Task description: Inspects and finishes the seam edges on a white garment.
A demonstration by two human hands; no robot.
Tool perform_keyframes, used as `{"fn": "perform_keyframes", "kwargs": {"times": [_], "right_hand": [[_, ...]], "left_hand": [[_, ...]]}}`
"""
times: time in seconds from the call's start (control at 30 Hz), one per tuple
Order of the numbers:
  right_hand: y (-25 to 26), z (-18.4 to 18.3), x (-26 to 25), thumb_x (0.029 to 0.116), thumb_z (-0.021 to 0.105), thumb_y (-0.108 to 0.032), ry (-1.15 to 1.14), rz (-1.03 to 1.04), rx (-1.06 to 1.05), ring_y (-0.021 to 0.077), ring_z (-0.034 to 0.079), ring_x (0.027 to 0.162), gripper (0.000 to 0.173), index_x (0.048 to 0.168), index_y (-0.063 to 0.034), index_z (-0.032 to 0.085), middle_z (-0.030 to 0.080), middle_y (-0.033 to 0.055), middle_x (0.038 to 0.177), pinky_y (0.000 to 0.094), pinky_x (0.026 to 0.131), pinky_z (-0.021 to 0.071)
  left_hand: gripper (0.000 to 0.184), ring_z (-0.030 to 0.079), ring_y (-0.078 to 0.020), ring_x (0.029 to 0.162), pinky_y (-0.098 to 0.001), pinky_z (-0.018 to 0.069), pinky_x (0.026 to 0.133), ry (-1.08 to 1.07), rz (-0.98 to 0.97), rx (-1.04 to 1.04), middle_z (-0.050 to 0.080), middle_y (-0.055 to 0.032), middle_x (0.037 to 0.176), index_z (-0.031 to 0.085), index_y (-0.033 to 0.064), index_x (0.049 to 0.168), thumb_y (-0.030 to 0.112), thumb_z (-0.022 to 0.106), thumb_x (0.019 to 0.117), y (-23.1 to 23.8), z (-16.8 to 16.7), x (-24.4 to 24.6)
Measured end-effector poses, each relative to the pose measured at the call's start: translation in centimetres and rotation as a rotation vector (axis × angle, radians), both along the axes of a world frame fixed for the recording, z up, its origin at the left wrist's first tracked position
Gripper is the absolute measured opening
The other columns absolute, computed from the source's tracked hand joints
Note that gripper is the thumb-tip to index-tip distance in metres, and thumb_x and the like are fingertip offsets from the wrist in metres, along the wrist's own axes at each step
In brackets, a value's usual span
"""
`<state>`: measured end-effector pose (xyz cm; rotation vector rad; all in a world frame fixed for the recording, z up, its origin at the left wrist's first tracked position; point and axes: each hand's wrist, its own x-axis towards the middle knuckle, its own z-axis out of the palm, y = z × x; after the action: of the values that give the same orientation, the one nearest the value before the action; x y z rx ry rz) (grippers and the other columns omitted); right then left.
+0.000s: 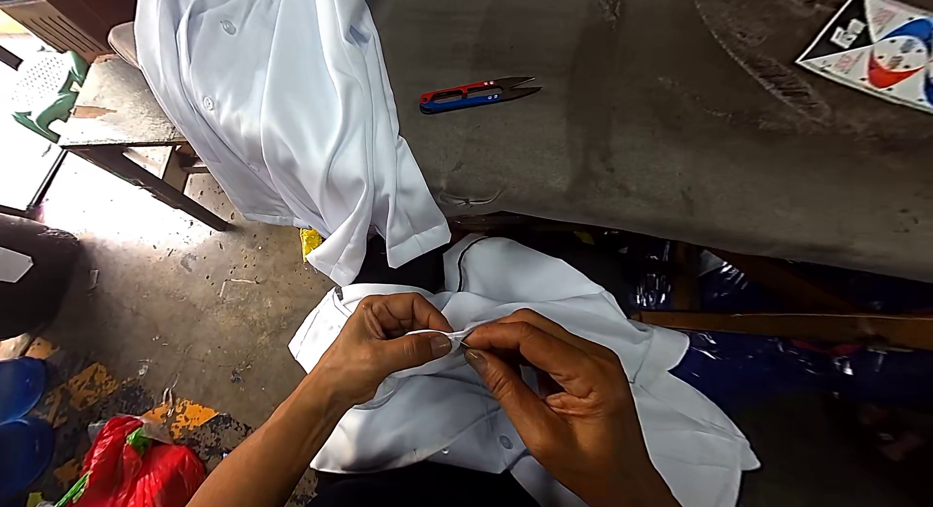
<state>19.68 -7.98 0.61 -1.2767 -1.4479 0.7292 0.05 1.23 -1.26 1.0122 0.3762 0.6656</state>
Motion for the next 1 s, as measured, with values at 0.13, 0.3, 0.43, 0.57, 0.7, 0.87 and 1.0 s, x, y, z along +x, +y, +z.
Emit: {"fn": "perform_keyframes", "kwargs": {"times": [0.13, 0.3, 0.43, 0.57, 0.7, 0.87, 1.0], "right_hand": [[0.0, 0.1, -0.1, 0.0971, 0.065, -0.013, -0.005, -0.005, 0.007, -0.0007, 0.061, 0.074, 0.014, 0.099, -0.0052, 0.076, 0.067, -0.0012, 0.088, 0.0124, 0.061, 0.0518], [0.1, 0.2, -0.3, 0.0973, 0.065, -0.013, 0.000, -0.010, 0.005, -0.0002, 0.062, 0.074, 0.012, 0.099, -0.0053, 0.074, 0.067, -0.0012, 0.088, 0.0130, 0.062, 0.0526], [0.4, 0.3, -0.2, 0.0962, 0.069, -0.015, 0.002, -0.005, -0.005, 0.0004, 0.063, 0.075, 0.011, 0.096, -0.0061, 0.074, 0.067, -0.0017, 0.087, 0.0135, 0.064, 0.0544], [1.0, 0.6, 0.3, 0.0916, 0.077, -0.016, 0.142, 0.061, -0.059, 0.0009, 0.063, 0.070, 0.019, 0.100, -0.0054, 0.065, 0.067, -0.0033, 0.082, 0.0145, 0.061, 0.0544], [0.9, 1.5, 1.0, 0.0943, 0.075, -0.031, -0.068, 0.042, -0.064, 0.0018, 0.066, 0.075, 0.033, 0.113, -0.0054, 0.067, 0.069, -0.0022, 0.089, 0.0160, 0.065, 0.0572], [0.4, 2.8, 0.0, 0.1029, 0.063, -0.023, -0.377, -0.081, 0.113, 0.0045, 0.064, 0.083, 0.022, 0.108, -0.0052, 0.075, 0.069, 0.0071, 0.098, 0.0152, 0.071, 0.0536], [1.0, 2.3, -0.9, 0.1044, 0.059, -0.019, -0.379, -0.042, 0.095, 0.0048, 0.065, 0.089, 0.021, 0.101, -0.0062, 0.075, 0.069, 0.0059, 0.097, 0.0140, 0.075, 0.0528]], "left_hand": [[0.007, 0.066, -0.0038, 0.075, -0.0213, 0.0550, 0.071, -0.007, 0.009, -0.009, 0.071, -0.0009, 0.083, 0.071, 0.0004, 0.100, 0.000, 0.066, 0.0947, 0.0, 0.0, 0.0], [0.007, 0.066, -0.0039, 0.074, -0.0212, 0.0549, 0.071, -0.017, 0.020, -0.014, 0.071, -0.0005, 0.082, 0.070, 0.0006, 0.099, -0.001, 0.066, 0.0942, -0.2, 0.1, 0.1], [0.007, 0.066, -0.0037, 0.075, -0.0212, 0.0550, 0.071, -0.030, 0.010, -0.012, 0.072, -0.0008, 0.082, 0.070, 0.0006, 0.100, -0.001, 0.066, 0.0943, -0.2, 0.2, 0.2], [0.008, 0.066, -0.0029, 0.077, -0.0205, 0.0546, 0.072, -0.035, -0.003, -0.008, 0.072, -0.0006, 0.085, 0.070, 0.0005, 0.100, -0.002, 0.066, 0.0943, -0.3, 0.2, 0.4], [0.007, 0.066, -0.0034, 0.075, -0.0211, 0.0556, 0.071, 0.026, 0.033, 0.039, 0.072, -0.0009, 0.084, 0.071, -0.0005, 0.100, -0.001, 0.067, 0.0944, -0.4, 0.3, 0.6], [0.007, 0.066, -0.0044, 0.073, -0.0217, 0.0558, 0.069, 0.084, 0.097, 0.094, 0.072, -0.0017, 0.082, 0.071, -0.0018, 0.100, -0.001, 0.068, 0.0935, -0.5, 0.7, 0.8], [0.006, 0.066, -0.0036, 0.073, -0.0212, 0.0556, 0.069, 0.085, 0.124, 0.139, 0.072, -0.0011, 0.082, 0.070, -0.0013, 0.098, -0.002, 0.068, 0.0920, -0.7, 0.6, 0.8]]}}
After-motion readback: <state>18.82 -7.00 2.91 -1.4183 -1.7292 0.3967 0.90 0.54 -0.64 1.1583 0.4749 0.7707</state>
